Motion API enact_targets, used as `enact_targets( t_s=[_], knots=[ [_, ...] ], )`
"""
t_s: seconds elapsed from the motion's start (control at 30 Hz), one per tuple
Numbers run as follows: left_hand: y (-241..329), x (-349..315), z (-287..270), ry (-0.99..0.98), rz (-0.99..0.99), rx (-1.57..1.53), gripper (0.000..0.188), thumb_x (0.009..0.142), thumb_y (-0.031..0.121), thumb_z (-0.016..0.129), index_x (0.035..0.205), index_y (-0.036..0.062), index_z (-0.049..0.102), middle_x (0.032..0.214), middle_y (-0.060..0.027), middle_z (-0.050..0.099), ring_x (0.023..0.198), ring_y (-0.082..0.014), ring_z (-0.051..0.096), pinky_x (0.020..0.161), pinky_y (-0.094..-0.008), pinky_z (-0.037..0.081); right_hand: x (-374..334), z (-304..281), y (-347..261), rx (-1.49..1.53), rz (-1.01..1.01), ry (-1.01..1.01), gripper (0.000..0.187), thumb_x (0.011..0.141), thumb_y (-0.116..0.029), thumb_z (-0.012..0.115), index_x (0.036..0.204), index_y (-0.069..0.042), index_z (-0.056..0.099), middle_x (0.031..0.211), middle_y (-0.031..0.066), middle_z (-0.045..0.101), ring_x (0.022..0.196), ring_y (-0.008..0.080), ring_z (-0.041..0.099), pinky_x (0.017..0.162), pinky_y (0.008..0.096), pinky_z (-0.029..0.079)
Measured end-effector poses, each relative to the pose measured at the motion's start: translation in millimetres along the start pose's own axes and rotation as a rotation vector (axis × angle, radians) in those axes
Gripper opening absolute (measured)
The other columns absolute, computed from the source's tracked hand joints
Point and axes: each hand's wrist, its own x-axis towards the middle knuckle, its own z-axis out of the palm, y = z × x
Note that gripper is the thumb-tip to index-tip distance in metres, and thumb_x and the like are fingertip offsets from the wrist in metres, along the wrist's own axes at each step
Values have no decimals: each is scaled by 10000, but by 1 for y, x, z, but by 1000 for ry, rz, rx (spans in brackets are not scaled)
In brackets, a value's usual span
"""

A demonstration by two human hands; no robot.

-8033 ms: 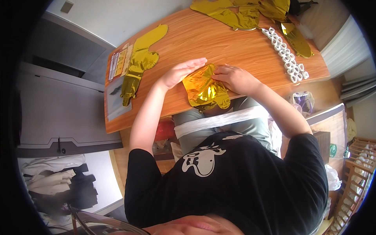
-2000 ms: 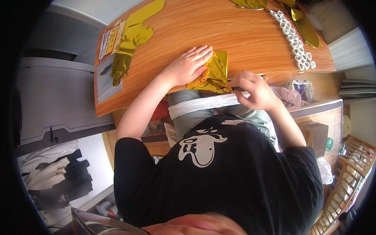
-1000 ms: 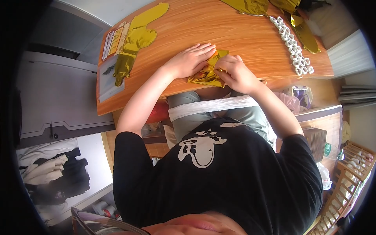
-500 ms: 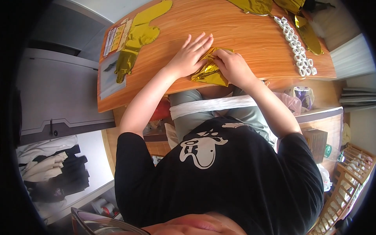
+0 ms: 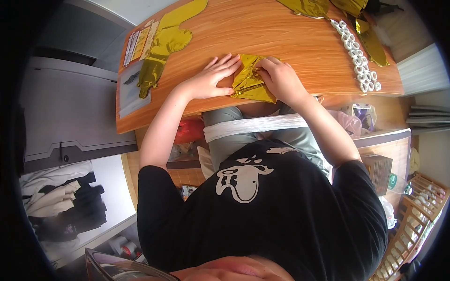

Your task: Folding deflated gold foil balloons into small, compact squares.

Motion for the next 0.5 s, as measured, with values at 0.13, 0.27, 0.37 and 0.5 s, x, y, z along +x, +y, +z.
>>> enact_targets(
  t_s=[0.13,0.27,0.37,0.5],
  knots=[
    [-2,0,1,-24,-1,19,899,939,402,684,1661,141,215,1742,-97,128,1614,-280,39,1299,-511,30,0,0,0,0,-6,-3,142,961,-83,631,1088,-37,674,1016,167,689,958,392,670,831,444,542],
    [7,-1,0,-10,-16,38,895,936,398,680,1660,141,222,1742,-96,132,1614,-281,45,1298,-514,35,0,-2,-1,13,18,16,138,964,-81,629,1086,-29,670,1017,175,685,961,400,666,833,446,540],
    [7,-2,2,10,-23,77,894,935,393,675,1661,142,218,1742,-98,132,1615,-282,49,1296,-516,39,0,0,1,29,16,20,139,967,-84,628,1086,-24,667,1024,180,686,963,403,665,833,445,540],
    [2,-3,3,1,6,97,907,935,398,679,1664,141,203,1742,-102,130,1615,-281,44,1297,-512,37,1,1,2,9,-7,24,141,968,-85,628,1088,-21,665,1029,182,688,963,400,668,832,442,541]
  ],
)
